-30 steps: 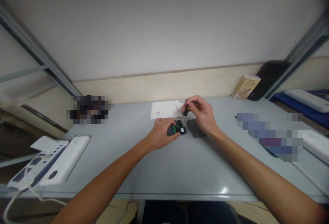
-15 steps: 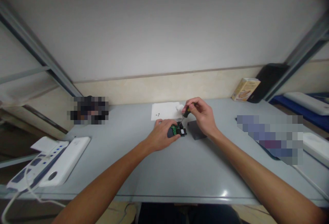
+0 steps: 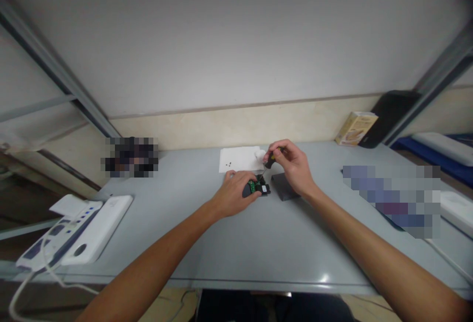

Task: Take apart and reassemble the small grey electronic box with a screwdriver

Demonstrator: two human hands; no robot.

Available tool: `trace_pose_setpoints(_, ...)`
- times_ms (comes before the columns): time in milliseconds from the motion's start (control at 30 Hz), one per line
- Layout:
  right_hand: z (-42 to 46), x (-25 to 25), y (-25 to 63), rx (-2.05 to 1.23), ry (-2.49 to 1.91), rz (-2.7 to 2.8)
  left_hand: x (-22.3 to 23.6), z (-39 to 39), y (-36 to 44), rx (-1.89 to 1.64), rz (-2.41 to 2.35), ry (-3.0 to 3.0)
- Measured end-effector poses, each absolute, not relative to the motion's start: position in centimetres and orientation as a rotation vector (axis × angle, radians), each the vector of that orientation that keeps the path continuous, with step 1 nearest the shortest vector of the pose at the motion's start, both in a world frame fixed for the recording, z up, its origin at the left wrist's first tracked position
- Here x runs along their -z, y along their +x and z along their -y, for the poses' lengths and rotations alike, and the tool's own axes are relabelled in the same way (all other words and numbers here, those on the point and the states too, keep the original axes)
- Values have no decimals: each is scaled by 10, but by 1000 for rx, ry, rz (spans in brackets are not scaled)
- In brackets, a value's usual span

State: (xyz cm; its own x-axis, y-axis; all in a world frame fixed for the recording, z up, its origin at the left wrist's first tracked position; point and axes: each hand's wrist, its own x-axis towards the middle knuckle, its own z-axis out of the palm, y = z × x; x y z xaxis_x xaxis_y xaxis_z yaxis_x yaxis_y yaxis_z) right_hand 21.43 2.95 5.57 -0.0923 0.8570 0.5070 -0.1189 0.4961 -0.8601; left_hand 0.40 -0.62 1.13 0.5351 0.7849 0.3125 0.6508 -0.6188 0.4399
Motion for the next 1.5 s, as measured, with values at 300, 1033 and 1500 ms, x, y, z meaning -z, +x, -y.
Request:
trace_pose_setpoints(300, -31, -55, 215, -912, -699, 1430, -10, 6, 3, -710, -1203, 2501)
trace_pose_setpoints(1033, -31, -56, 215, -924, -661, 1428, -10, 7, 4, -733, -1201, 2530)
trace_pose_setpoints(1500, -30, -55, 215, -924, -654, 1435, -12, 8, 5, -717, -1213, 2530)
